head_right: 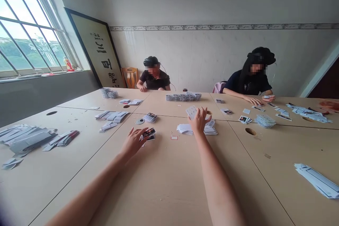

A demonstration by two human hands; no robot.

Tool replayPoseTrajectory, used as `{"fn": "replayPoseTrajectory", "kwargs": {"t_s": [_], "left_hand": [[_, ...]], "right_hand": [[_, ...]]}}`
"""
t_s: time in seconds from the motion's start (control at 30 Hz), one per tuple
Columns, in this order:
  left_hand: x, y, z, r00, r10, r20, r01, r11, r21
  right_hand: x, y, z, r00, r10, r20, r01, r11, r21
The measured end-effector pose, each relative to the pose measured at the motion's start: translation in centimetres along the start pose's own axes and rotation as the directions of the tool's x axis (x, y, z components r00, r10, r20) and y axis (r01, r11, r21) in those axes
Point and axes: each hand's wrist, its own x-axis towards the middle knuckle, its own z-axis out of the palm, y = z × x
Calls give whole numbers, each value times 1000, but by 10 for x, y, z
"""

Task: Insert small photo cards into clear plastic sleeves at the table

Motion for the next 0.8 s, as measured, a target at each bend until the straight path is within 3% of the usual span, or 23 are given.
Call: {"fn": "replayPoseTrajectory", "kwargs": {"t_s": [0.13, 0.27, 0.43, 0.53, 0.7, 0.8], "left_hand": [[-2, 5, -1, 998, 4, -59, -4, 1000, 8], [-3, 7, 0, 996, 4, -92, -4, 1000, 8], [-5, 11, -3, 988, 49, -146, -46, 999, 23], [-7, 14, -6, 986, 72, -151, -67, 997, 37], [-9, 21, -7, 980, 123, -159, -114, 991, 67], [-9, 24, -8, 976, 151, -154, -140, 987, 79]], "right_hand": [[-9, -12, 7, 988, -150, -18, 151, 985, 83], [-16, -23, 11, 985, -169, 22, 162, 969, 185], [-40, -44, -14, 960, -278, 30, 248, 897, 365], [-73, -54, -41, 931, -332, 153, 233, 862, 451], [-115, -56, -73, 772, -437, 462, 253, 877, 408], [-116, -58, -74, 776, -387, 497, 246, 913, 326]]}}
